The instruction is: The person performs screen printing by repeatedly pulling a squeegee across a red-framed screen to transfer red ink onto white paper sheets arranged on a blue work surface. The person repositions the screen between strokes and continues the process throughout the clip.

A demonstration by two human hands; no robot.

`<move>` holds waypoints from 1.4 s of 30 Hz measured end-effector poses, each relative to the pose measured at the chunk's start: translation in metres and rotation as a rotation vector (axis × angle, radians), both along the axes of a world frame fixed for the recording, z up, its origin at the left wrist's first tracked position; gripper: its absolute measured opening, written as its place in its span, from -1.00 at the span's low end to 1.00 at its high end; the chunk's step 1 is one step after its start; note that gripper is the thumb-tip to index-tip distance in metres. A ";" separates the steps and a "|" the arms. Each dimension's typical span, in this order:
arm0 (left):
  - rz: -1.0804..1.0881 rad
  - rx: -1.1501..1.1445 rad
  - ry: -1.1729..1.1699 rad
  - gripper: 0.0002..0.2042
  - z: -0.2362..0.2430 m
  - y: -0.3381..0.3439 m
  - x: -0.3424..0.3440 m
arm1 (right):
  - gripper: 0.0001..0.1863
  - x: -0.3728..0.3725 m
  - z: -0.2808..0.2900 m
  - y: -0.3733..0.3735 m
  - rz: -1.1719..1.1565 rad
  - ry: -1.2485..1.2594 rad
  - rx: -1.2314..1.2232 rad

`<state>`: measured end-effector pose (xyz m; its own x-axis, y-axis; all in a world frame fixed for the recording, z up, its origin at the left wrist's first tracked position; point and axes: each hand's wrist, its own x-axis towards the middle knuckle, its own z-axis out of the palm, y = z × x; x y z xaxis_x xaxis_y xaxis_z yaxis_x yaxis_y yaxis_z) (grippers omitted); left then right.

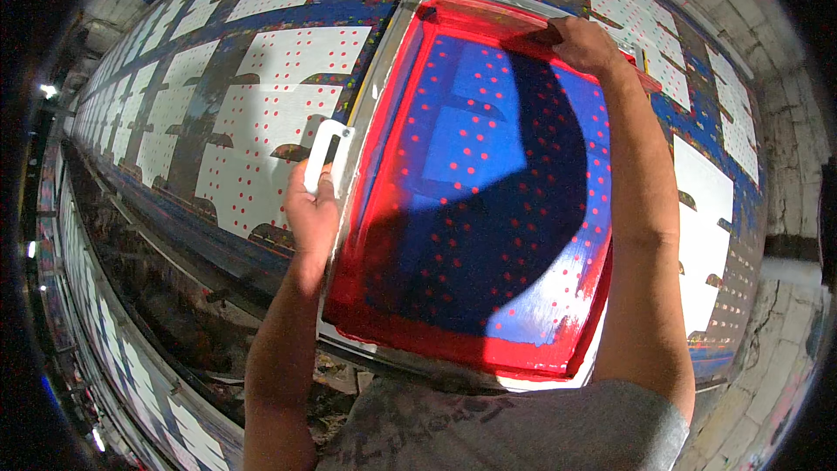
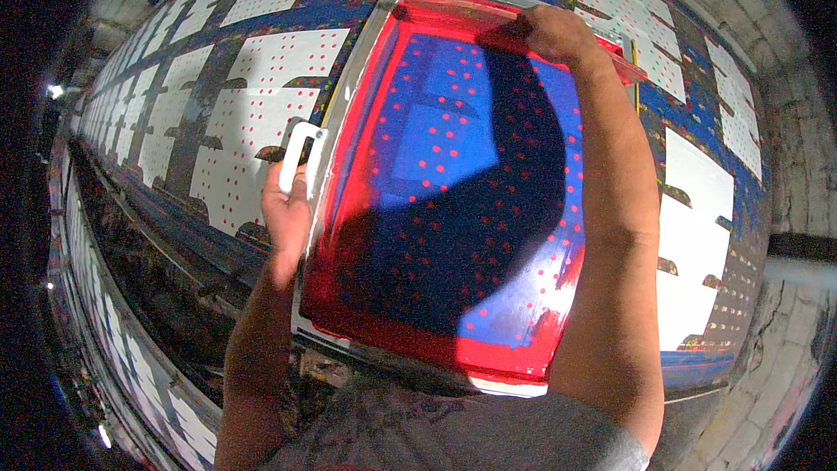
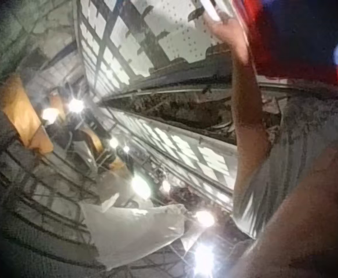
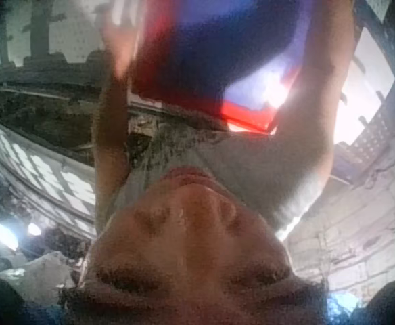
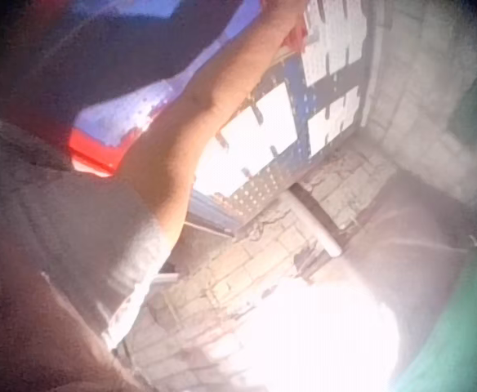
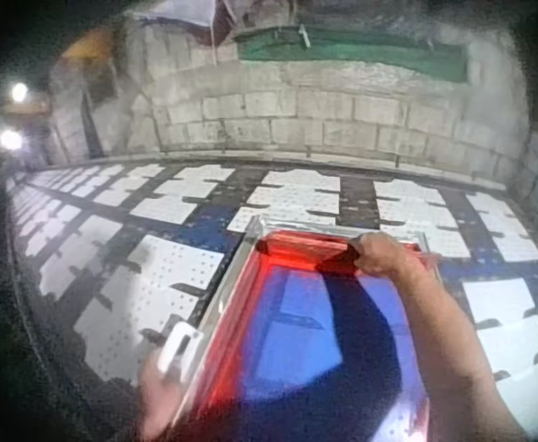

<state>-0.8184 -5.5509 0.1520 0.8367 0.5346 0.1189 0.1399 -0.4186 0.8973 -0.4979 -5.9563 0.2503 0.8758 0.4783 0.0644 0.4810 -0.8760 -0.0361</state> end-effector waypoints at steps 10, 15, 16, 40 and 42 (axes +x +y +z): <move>-0.034 0.054 -0.054 -0.75 0.001 0.001 0.000 | -0.72 -0.111 0.006 0.014 0.060 0.049 -0.055; -0.047 0.104 -0.051 -0.75 0.002 0.003 0.002 | -0.72 -0.214 0.007 0.028 0.036 0.106 -0.044; -0.048 0.103 -0.031 -0.75 0.002 0.005 0.002 | -0.71 -0.237 0.009 0.033 0.040 0.111 -0.039; 0.007 0.243 -0.080 -0.74 -0.019 0.011 0.020 | -0.34 -0.564 -0.004 0.081 0.019 0.030 0.163; 0.003 0.226 -0.101 -0.76 -0.025 0.015 0.023 | -0.31 -0.566 -0.007 0.077 0.035 0.043 0.200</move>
<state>-0.7958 -5.5363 0.1266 0.8131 0.4870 0.3189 0.0553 -0.6100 0.7905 -1.0638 -5.8791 0.2432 0.8629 0.4901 0.1238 0.5054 -0.8320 -0.2290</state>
